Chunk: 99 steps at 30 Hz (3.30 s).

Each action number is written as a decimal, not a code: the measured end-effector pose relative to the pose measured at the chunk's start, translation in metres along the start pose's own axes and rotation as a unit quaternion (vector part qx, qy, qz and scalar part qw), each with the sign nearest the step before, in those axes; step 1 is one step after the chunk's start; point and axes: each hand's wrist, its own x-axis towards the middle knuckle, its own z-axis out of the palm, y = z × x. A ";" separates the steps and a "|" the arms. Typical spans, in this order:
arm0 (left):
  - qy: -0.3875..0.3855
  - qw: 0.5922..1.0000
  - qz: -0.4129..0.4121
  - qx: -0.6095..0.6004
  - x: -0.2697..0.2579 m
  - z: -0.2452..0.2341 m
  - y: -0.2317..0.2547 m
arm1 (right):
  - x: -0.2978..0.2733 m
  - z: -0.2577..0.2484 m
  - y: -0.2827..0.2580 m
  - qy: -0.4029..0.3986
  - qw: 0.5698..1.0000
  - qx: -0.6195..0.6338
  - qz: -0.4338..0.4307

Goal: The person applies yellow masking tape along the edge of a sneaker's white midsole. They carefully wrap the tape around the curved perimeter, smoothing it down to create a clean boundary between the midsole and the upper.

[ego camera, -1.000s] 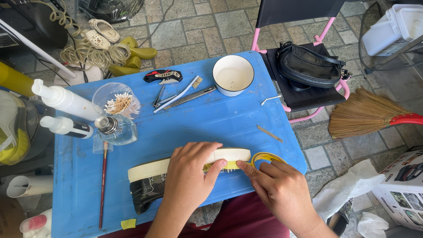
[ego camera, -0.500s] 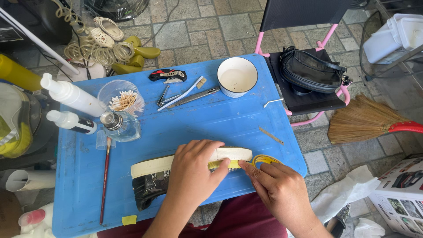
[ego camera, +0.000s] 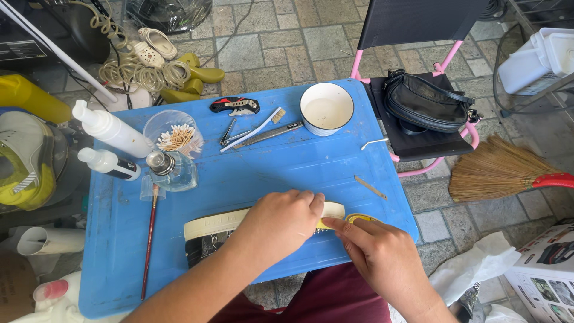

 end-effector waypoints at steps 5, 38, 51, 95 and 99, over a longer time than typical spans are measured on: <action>-0.018 0.996 -0.053 -0.063 -0.003 -0.007 -0.002 | 0.002 0.001 0.002 0.035 0.999 0.014 -0.004; 0.015 0.977 -0.092 -0.189 -0.007 0.015 -0.006 | -0.013 0.025 0.020 0.105 0.994 -0.020 -0.032; 0.019 0.977 -0.092 -0.192 -0.007 0.017 -0.007 | -0.012 0.029 0.010 0.108 0.994 0.007 0.029; -0.344 0.898 -0.143 -0.235 0.063 0.023 -0.041 | -0.028 0.041 0.046 0.070 0.975 0.210 0.014; -0.427 0.858 -0.152 -0.244 0.074 0.030 -0.041 | -0.045 0.069 0.067 0.110 0.950 0.282 0.071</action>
